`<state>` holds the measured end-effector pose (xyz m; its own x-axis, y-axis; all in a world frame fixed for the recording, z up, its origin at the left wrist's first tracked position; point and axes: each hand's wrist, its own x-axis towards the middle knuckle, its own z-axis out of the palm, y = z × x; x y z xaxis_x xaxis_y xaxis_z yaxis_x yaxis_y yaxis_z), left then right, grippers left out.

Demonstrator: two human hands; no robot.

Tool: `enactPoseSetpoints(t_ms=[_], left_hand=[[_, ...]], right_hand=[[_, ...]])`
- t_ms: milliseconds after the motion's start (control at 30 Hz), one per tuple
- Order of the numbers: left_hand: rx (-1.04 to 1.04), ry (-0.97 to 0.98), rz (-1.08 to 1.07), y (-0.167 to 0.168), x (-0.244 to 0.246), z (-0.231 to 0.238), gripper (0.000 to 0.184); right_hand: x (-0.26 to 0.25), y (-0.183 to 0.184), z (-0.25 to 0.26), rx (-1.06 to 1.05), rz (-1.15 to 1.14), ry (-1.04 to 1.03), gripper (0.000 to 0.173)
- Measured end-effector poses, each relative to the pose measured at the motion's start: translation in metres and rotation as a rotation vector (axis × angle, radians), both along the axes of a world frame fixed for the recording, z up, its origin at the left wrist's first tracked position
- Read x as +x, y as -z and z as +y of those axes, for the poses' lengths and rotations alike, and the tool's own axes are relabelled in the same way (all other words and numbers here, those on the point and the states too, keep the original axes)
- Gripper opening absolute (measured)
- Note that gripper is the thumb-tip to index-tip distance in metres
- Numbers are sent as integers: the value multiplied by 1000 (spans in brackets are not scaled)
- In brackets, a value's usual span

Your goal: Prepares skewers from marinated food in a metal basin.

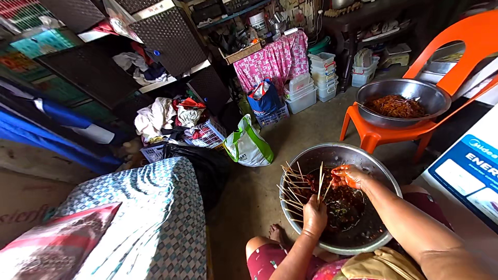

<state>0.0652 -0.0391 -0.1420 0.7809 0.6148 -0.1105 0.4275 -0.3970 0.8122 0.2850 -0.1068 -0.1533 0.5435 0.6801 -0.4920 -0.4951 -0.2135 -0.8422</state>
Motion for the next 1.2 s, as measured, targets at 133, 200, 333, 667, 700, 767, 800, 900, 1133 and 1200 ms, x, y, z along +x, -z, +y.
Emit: enactPoseSetpoints(t_ms=[133, 200, 333, 667, 700, 767, 800, 900, 1133, 1200], left_hand=[[10, 13, -20, 1, 0, 0, 22], [7, 18, -18, 0, 0, 0, 23], [16, 9, -34, 1, 0, -1, 22], [-26, 6, 98, -11, 2, -11, 32], [-19, 4, 106, -12, 2, -11, 32], [-2, -7, 116, -12, 2, -13, 33], [4, -15, 125, -12, 2, -13, 33], [12, -53, 156, -14, 5, -12, 33], [9, -121, 210, -17, 7, -6, 31], [11, -127, 201, -15, 8, -5, 30]], right_hand=[[-5, -3, 2, -8, -43, 72, 20], [-7, -4, 5, -13, -27, 156, 21], [-14, -2, 10, 5, 9, 210, 19], [-43, -16, 25, 63, 211, 346, 16], [-44, -16, 26, 61, 230, 330, 18], [-47, -14, 26, 47, 273, 289, 20], [-48, -11, 26, 43, 288, 266, 22], [-58, -2, 29, 39, 271, 174, 23], [-82, 0, 30, -41, 196, -16, 19], [-81, 0, 29, -48, 166, -67, 19]])
